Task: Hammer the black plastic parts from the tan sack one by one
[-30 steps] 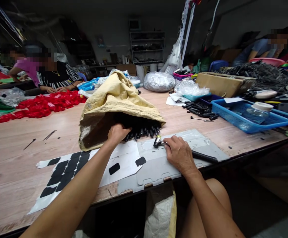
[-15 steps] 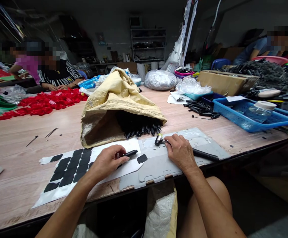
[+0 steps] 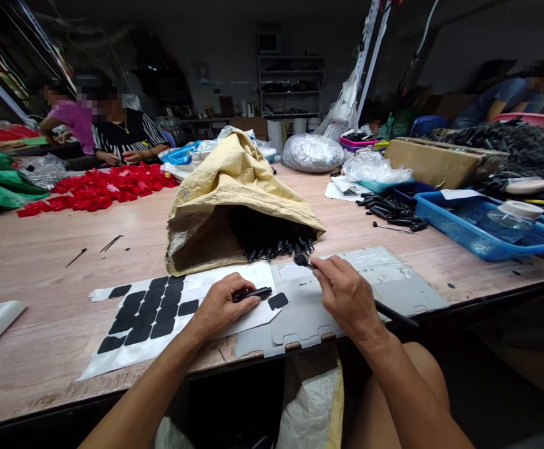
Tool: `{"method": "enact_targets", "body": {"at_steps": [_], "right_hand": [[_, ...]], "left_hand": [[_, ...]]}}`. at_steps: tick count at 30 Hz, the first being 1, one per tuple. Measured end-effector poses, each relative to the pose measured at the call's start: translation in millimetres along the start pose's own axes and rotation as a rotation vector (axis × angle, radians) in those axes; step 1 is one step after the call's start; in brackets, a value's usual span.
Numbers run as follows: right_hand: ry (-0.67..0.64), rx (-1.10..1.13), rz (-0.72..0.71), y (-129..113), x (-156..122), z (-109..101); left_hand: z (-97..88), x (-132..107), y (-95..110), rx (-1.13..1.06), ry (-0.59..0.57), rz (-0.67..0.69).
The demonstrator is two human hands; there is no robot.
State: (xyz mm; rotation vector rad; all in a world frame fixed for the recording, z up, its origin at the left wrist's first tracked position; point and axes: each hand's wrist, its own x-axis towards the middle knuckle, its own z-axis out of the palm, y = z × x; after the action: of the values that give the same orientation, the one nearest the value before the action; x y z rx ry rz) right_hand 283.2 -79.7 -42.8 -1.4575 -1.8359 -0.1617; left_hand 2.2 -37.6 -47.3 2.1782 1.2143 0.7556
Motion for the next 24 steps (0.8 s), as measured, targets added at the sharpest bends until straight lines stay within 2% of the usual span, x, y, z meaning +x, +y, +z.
{"method": "enact_targets", "body": {"at_steps": [4,7,11,17,20,22,24], "right_hand": [[-0.011,0.234,-0.038,-38,-2,0],[-0.034,0.263,-0.051,-54,-9,6],[-0.134,0.169,-0.038,-59,-13,12],[-0.076,0.19,-0.078,-74,-4,9],[-0.163,0.149,-0.095,-80,-6,16],[-0.205,0.139,-0.084,-77,-8,21],[-0.175,0.142,-0.059,-69,-8,22]], "left_hand": [[-0.2,0,-1,-0.025,0.015,0.0],[1.6,-1,-2,-0.027,0.023,0.015],[3.5,-1,-4,-0.024,0.029,0.017],[3.5,0,-4,-0.027,0.021,0.022],[3.8,0,-3,-0.014,0.036,0.005],[4.5,-1,-3,-0.007,0.041,0.001],[5.4,-2,-2,-0.006,0.046,0.008]]}}
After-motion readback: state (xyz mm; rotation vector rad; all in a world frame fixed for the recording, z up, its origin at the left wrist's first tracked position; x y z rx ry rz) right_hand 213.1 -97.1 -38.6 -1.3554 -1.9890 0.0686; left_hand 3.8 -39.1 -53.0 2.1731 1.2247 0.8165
